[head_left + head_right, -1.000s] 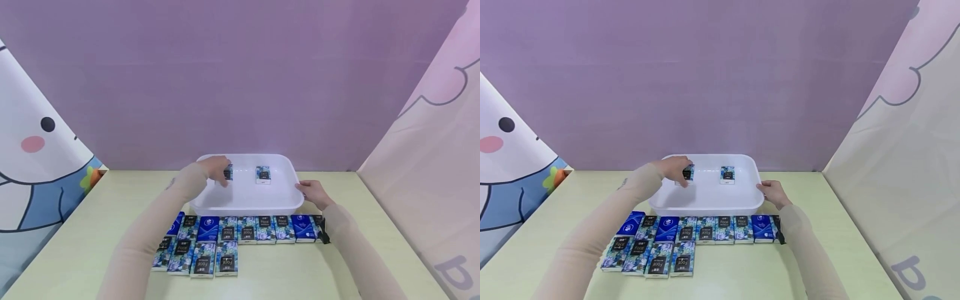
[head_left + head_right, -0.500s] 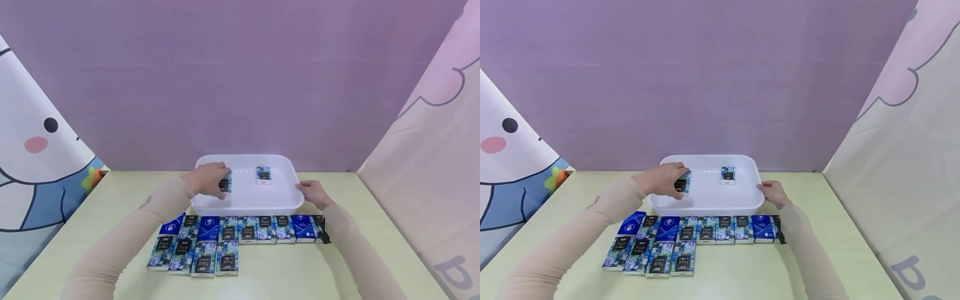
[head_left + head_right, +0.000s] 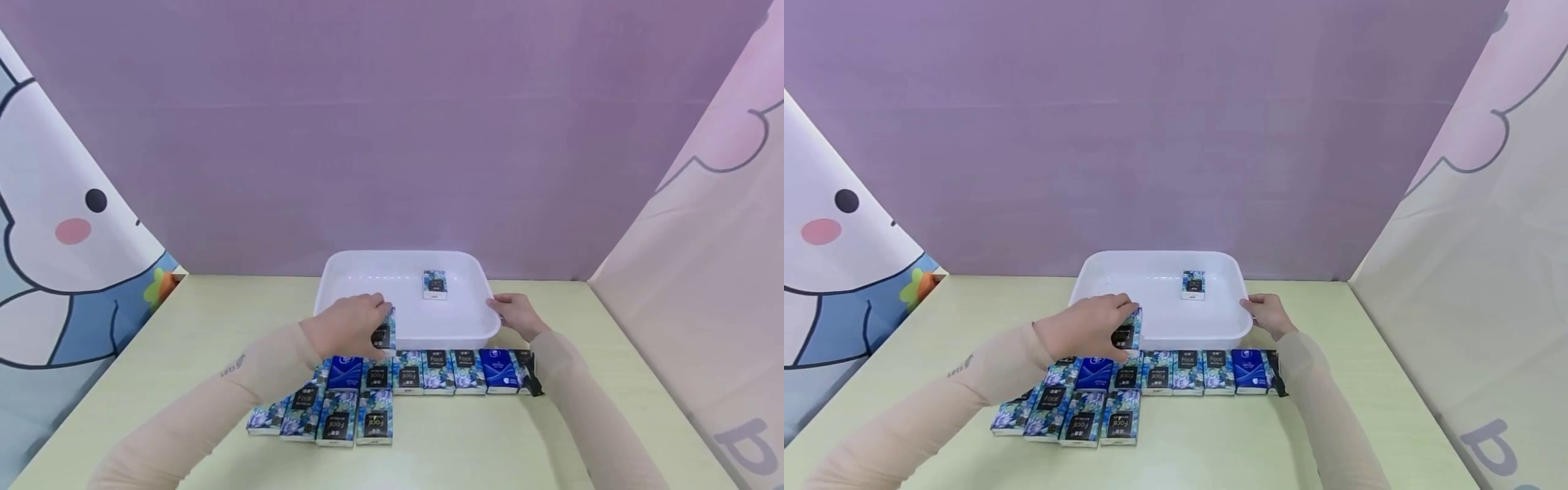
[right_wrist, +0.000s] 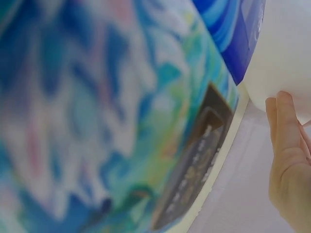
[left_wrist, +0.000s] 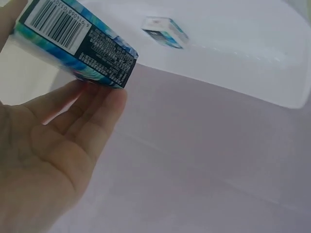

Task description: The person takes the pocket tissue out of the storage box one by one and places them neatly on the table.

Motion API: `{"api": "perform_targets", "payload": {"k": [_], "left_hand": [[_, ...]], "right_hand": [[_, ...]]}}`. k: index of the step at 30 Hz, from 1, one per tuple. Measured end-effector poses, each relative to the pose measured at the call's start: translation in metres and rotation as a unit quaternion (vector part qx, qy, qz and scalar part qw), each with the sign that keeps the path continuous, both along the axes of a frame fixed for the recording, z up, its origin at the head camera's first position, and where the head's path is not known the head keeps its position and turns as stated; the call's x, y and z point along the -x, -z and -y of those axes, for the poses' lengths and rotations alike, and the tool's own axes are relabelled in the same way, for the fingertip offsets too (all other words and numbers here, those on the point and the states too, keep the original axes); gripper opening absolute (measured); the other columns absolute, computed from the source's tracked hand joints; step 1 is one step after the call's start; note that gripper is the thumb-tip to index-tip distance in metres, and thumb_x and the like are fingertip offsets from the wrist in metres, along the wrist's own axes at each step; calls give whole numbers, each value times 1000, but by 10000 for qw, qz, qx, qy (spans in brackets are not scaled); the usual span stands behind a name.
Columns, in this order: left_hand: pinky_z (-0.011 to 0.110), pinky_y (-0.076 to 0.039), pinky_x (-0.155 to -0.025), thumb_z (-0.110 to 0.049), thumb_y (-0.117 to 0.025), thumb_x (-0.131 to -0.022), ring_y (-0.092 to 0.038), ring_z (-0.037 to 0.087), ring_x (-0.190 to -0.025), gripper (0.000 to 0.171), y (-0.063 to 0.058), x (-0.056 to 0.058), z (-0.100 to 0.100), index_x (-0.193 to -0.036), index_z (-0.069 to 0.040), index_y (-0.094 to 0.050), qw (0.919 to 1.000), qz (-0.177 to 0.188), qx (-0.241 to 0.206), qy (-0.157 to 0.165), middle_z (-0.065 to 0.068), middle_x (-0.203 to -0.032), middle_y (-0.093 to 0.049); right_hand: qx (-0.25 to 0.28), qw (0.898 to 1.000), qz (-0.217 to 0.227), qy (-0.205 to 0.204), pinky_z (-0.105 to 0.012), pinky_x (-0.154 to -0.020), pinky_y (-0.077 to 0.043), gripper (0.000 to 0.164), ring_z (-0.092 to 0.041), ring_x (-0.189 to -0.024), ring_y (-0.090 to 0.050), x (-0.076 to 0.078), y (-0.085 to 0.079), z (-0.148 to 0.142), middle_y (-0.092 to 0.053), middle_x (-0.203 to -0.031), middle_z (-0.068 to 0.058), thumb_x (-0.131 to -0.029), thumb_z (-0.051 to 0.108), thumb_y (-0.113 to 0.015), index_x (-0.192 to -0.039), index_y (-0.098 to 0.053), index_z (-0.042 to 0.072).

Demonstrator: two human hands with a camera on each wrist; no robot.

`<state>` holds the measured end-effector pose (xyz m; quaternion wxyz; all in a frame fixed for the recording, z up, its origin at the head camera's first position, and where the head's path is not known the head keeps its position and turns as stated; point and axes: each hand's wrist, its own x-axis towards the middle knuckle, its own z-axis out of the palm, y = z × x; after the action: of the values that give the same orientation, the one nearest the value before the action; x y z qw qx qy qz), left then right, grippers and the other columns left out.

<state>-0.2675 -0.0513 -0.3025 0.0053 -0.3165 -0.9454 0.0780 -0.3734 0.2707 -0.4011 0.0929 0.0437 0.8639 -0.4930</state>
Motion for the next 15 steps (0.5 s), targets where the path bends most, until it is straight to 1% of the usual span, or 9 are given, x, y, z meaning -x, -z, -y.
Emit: {"api": "perform_targets", "payload": {"k": [3, 7, 12, 15], "left_hand": [[30, -50, -91, -59, -69, -69, -57, 19, -104, 87, 3, -9, -4, -133, -4, -46, 9999, -31, -16, 125, 8, -118, -57], [29, -51, -90, -61, -68, -68, -58, 19, -103, 88, 11, -18, -10, -131, -3, -47, 9993, -41, -91, 356, 8, -118, -57], [28, -51, -90, -61, -67, -69, -58, 18, -103, 86, 26, -30, -15, -131, -4, -48, 9984, 76, -195, 519, 6, -118, -58], [27, -50, -91, -62, -67, -69, -58, 18, -104, 86, 36, -36, -16, -130, -4, -48, 9977, 27, -182, 646, 6, -119, -58]], "right_hand": [[-4, 10000, -8, -32, -46, -96, -46, 52, -36, -117, -51, -1, -1, 0, -47, -131, -25, -97, 29, -45, -134, -38, -6], [-3, 10000, 0, -31, -45, -96, -46, 51, -36, -116, -51, -1, -3, 0, -47, -131, -25, -97, 28, -45, -134, -38, -6], [-21, 10000, 5, -38, -47, -98, -44, 51, -37, -117, -50, -2, -4, 0, -46, -132, -25, -96, 27, -45, -134, -38, -6], [6, 10000, 28, -38, -47, -98, -44, 51, -37, -118, -50, -1, -3, -1, -46, -132, -24, -96, 27, -46, -134, -38, -5]]}}
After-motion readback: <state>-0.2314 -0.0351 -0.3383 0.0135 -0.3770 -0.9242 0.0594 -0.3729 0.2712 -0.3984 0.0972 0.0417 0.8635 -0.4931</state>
